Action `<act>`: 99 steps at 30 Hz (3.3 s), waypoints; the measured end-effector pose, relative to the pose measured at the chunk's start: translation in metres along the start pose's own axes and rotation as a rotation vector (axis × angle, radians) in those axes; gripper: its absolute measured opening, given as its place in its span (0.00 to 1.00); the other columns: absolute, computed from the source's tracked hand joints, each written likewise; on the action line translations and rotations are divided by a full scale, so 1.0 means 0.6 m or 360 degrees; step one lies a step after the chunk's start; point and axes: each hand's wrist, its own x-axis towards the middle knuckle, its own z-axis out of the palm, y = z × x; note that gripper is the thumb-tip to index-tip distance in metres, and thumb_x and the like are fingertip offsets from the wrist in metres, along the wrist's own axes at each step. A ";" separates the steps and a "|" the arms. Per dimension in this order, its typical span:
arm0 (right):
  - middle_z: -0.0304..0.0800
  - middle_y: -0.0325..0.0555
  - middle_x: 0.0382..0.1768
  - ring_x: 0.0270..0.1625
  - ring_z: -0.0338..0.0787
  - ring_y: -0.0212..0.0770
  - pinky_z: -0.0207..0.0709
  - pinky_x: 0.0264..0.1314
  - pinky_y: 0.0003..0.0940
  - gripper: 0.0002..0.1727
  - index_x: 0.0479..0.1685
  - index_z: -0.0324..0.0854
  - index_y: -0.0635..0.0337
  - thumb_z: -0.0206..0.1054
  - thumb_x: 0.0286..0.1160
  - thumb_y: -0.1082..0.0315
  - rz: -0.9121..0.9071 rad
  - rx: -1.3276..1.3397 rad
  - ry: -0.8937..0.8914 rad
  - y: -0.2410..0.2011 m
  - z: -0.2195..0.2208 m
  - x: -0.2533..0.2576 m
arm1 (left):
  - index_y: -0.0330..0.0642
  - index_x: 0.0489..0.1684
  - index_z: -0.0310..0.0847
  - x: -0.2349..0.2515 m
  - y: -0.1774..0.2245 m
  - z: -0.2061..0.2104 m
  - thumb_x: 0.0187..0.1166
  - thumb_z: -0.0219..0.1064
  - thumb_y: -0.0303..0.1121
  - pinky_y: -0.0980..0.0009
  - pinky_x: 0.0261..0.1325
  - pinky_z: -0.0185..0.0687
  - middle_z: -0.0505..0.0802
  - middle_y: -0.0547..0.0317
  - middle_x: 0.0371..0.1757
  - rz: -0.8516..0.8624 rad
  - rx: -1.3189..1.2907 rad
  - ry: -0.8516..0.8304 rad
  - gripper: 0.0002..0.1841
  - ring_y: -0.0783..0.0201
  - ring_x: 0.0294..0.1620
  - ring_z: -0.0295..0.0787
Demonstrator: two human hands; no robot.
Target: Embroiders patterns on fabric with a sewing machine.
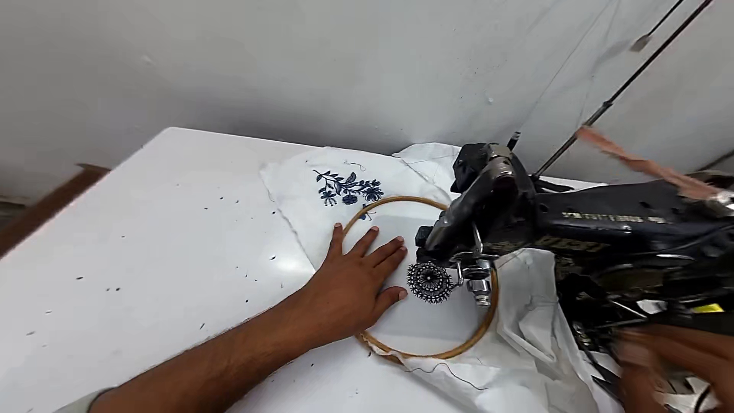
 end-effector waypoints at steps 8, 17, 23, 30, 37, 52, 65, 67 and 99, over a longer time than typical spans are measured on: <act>0.89 0.75 0.42 0.51 0.89 0.76 0.77 0.53 0.76 0.12 0.40 0.89 0.74 0.80 0.64 0.72 0.0456 -0.0408 -0.0852 0.067 0.234 0.114 | 0.59 0.91 0.65 0.001 -0.002 0.001 0.89 0.38 0.64 0.19 0.84 0.27 0.64 0.75 0.93 0.0020 0.0014 0.0014 0.36 0.52 0.97 0.47; 0.88 0.78 0.45 0.55 0.87 0.77 0.72 0.54 0.78 0.14 0.44 0.86 0.76 0.78 0.70 0.71 0.0549 -0.0228 -0.0745 -0.005 0.183 0.147 | 0.58 0.90 0.67 -0.002 -0.001 0.005 0.89 0.37 0.63 0.17 0.83 0.34 0.66 0.74 0.93 0.0054 0.0063 0.0085 0.35 0.50 0.96 0.51; 0.87 0.78 0.43 0.53 0.87 0.79 0.73 0.50 0.76 0.15 0.43 0.85 0.77 0.74 0.69 0.70 0.0494 -0.0163 -0.0559 -0.007 0.186 0.137 | 0.58 0.90 0.66 -0.008 0.001 -0.001 0.89 0.38 0.63 0.17 0.82 0.33 0.67 0.73 0.92 0.0036 0.0050 0.0052 0.35 0.50 0.96 0.51; 0.88 0.74 0.41 0.50 0.88 0.75 0.74 0.47 0.73 0.14 0.42 0.85 0.75 0.73 0.70 0.68 0.0442 -0.0109 -0.0487 -0.001 0.190 0.129 | 0.56 0.89 0.68 -0.010 0.002 0.002 0.89 0.39 0.62 0.16 0.81 0.36 0.68 0.71 0.92 0.0048 0.0059 0.0096 0.35 0.48 0.95 0.53; 0.88 0.77 0.47 0.59 0.85 0.78 0.72 0.59 0.78 0.19 0.46 0.87 0.76 0.84 0.54 0.81 0.0603 -0.0353 -0.0776 0.063 0.204 0.116 | 0.57 0.89 0.68 -0.006 0.005 0.006 0.89 0.38 0.63 0.16 0.81 0.35 0.68 0.72 0.92 0.0070 0.0056 0.0112 0.35 0.49 0.95 0.52; 0.88 0.73 0.44 0.55 0.88 0.73 0.75 0.52 0.71 0.16 0.44 0.85 0.73 0.80 0.56 0.76 0.0558 -0.0370 -0.0642 0.037 0.206 0.121 | 0.57 0.89 0.68 -0.008 0.001 0.004 0.88 0.39 0.63 0.16 0.81 0.36 0.68 0.73 0.92 0.0078 0.0058 0.0116 0.36 0.49 0.95 0.53; 0.88 0.71 0.39 0.49 0.89 0.71 0.75 0.44 0.70 0.18 0.42 0.85 0.73 0.69 0.72 0.61 0.0444 -0.0090 -0.0399 -0.002 0.193 0.133 | 0.57 0.89 0.69 -0.011 0.002 0.002 0.89 0.39 0.62 0.15 0.80 0.36 0.69 0.72 0.92 0.0074 0.0058 0.0097 0.35 0.48 0.95 0.54; 0.88 0.71 0.41 0.51 0.89 0.69 0.75 0.47 0.68 0.16 0.44 0.85 0.72 0.71 0.72 0.63 0.0488 -0.0027 -0.0380 -0.004 0.194 0.132 | 0.56 0.90 0.68 -0.009 0.000 0.002 0.88 0.39 0.62 0.15 0.80 0.36 0.68 0.72 0.92 0.0067 0.0046 0.0104 0.36 0.48 0.95 0.53; 0.87 0.72 0.39 0.49 0.89 0.72 0.74 0.44 0.71 0.14 0.40 0.85 0.72 0.71 0.70 0.66 0.0429 -0.0140 -0.0457 -0.005 0.188 0.137 | 0.57 0.90 0.67 -0.010 0.004 0.001 0.89 0.39 0.62 0.16 0.81 0.35 0.67 0.72 0.92 0.0077 0.0054 0.0068 0.35 0.48 0.95 0.52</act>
